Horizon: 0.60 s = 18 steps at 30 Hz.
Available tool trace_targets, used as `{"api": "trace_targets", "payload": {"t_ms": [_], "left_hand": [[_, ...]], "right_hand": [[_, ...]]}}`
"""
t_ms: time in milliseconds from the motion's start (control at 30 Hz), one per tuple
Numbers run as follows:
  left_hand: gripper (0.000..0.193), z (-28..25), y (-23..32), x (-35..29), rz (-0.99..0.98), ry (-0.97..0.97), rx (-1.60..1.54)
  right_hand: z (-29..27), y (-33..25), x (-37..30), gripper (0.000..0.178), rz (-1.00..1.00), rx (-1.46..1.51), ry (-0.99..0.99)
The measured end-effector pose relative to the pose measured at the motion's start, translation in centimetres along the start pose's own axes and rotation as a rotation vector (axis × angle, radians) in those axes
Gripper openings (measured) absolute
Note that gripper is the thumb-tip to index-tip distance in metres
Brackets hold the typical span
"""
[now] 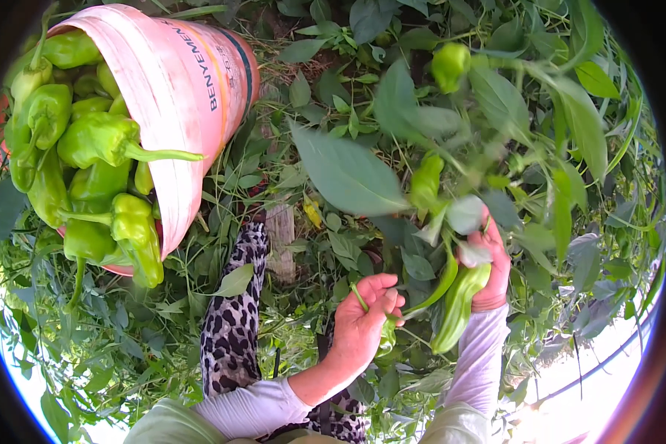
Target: The person harvests peppers by plucking them from the plants by hand and placing them into a bucket.
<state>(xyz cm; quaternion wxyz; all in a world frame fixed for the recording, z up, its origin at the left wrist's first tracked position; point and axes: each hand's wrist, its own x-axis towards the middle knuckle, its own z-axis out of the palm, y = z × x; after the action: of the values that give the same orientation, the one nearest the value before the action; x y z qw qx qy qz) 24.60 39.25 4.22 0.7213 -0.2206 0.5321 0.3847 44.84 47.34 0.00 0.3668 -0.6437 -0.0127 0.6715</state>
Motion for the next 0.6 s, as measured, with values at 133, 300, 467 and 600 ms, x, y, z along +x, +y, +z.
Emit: {"api": "trace_targets", "payload": {"t_ms": [133,300,467,600], "left_hand": [[0.027,-0.2,0.8,0.0,-0.002,-0.031,0.064],[0.059,0.5,1.9,-0.6,-0.015,-0.089,0.289],[0.07,0.1,2.4,-0.2,-0.077,-0.262,0.262],[0.041,-0.6,2.2,0.5,-0.252,-0.16,0.073]], "right_hand": [[1.9,1.3,-3.8,0.052,0.08,0.109,-0.249],[5.4,2.2,-4.5,0.023,0.148,-0.04,-0.16],[9.5,1.2,-4.9,0.044,0.134,-0.362,-0.306],[11.9,1.3,-1.7,0.045,0.165,-0.517,-0.346]]}}
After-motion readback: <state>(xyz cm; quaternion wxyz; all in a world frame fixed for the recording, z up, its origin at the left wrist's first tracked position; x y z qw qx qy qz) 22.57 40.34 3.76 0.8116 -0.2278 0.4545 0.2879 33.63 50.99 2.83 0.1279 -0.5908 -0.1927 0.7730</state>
